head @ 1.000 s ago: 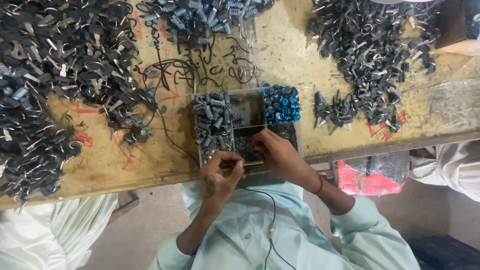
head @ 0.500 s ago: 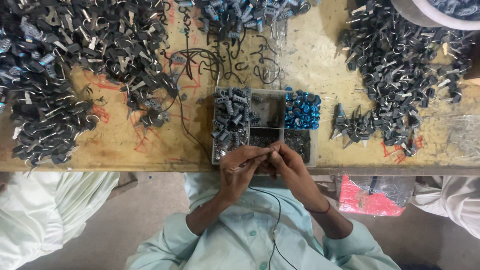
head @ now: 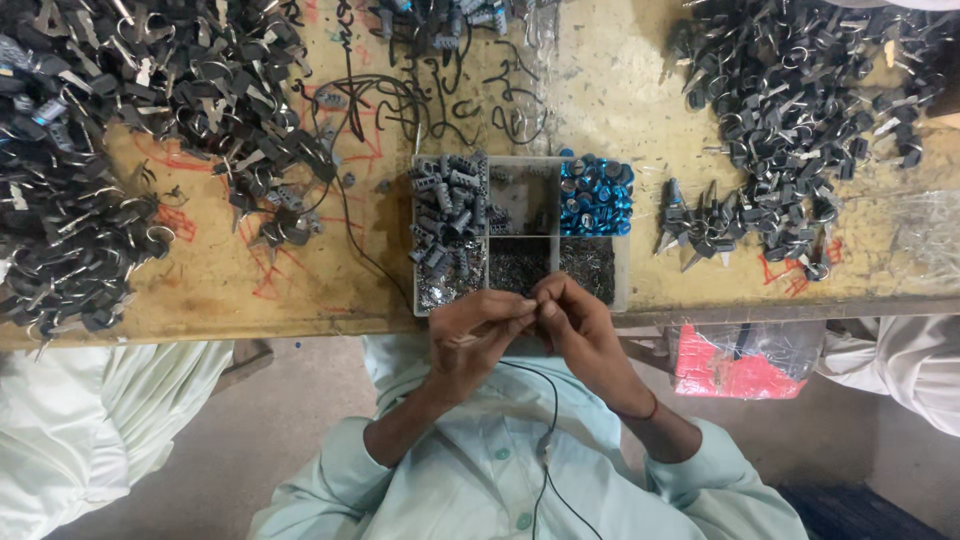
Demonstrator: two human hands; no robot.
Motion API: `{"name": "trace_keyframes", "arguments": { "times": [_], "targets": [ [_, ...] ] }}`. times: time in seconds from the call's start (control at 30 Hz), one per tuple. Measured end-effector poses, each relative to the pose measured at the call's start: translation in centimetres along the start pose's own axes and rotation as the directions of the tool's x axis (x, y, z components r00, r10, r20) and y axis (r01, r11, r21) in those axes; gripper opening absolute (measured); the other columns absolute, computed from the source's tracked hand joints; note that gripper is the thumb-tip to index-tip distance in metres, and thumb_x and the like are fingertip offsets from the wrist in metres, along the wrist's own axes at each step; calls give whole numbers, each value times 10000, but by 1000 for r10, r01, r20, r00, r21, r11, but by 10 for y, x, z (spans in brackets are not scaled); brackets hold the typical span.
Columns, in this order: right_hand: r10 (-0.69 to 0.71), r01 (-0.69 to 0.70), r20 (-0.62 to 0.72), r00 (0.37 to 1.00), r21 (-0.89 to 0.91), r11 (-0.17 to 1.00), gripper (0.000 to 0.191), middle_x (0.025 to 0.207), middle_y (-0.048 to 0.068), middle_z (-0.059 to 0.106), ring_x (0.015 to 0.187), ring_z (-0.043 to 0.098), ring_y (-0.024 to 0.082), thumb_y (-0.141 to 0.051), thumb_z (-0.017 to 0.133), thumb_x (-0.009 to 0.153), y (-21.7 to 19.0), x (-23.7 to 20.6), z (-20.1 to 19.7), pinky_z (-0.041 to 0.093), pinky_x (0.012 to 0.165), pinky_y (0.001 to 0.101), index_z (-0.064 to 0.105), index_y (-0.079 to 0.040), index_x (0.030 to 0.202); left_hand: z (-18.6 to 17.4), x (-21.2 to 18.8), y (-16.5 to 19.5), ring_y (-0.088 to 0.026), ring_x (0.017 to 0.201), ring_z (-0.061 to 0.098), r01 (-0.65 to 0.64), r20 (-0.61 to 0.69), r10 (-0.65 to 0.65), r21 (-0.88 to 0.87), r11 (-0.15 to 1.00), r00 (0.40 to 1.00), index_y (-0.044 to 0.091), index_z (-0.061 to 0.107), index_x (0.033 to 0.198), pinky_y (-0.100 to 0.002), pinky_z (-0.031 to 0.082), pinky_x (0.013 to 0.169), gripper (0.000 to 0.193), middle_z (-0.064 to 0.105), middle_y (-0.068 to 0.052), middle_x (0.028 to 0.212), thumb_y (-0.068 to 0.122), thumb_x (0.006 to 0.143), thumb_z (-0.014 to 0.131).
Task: The person sits at a workbench assembling wall plugs, picking gray and blue plastic anchors and metal screws from a compartment tray and pressing the screws into the anchors by hand, placing finished pieces back into the tray and reaching for new parts one at a time.
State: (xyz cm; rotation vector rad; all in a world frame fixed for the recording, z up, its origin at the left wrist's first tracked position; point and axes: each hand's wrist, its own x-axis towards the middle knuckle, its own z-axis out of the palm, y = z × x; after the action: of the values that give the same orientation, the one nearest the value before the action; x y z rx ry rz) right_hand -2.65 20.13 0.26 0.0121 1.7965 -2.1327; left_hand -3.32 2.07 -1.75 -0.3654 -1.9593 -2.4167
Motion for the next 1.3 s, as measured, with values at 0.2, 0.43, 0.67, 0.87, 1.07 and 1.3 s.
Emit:
{"name": "trace_keyframes", "arguments": {
  "times": [0.2,0.43,0.67,0.87,1.07,1.3],
  "targets": [
    [47,-91,144,989,320,943,313,870,-28,496,726,473,50,-351,534,1097,-3,1,-1,411,617,221,563,-40,1083,0,2,8,-167,903,741,-20,15,20,29,999,1000,14,735,1076,-286,624,802,135,753,-110,1046,-22,946,742],
    [30,-37,49,998,133,990,294,880,0,545,692,494,61,-310,516,1120,-2,-8,1,431,613,229,551,-30,1036,0,6,18,-173,888,753,-146,48,139,226,963,989,42,749,1082,-279,615,775,176,758,-104,1020,-16,916,758],
    [64,-60,-38,997,104,993,195,862,-15,525,655,469,37,-229,524,1096,-1,-15,10,412,557,209,512,-46,1032,1,1,20,-163,823,758,-147,51,138,255,956,989,63,753,1092,-273,627,736,208,763,-93,990,-37,910,762],
    [29,-37,36,999,246,969,151,918,-6,528,786,507,49,-186,537,1133,3,-26,4,444,673,226,527,-41,1094,3,-1,22,-167,874,753,-202,99,181,284,937,978,35,737,1073,-282,621,752,218,758,-120,1020,-52,876,773],
    [-394,310,-150,907,-394,865,141,1007,27,562,969,568,86,-187,607,1092,-1,-35,17,515,796,293,526,-80,1135,15,-20,30,-142,837,718,64,-72,-40,368,928,997,-58,726,1041,-270,595,767,135,756,-116,967,-84,909,729],
    [-191,192,27,981,-237,952,176,1024,80,618,921,650,218,-173,671,1046,-31,-23,-6,522,753,345,568,-73,1149,-13,-12,23,-164,737,707,254,32,-279,322,912,960,-76,681,1033,-282,578,720,102,713,-119,873,-38,938,676]
  ]
}}
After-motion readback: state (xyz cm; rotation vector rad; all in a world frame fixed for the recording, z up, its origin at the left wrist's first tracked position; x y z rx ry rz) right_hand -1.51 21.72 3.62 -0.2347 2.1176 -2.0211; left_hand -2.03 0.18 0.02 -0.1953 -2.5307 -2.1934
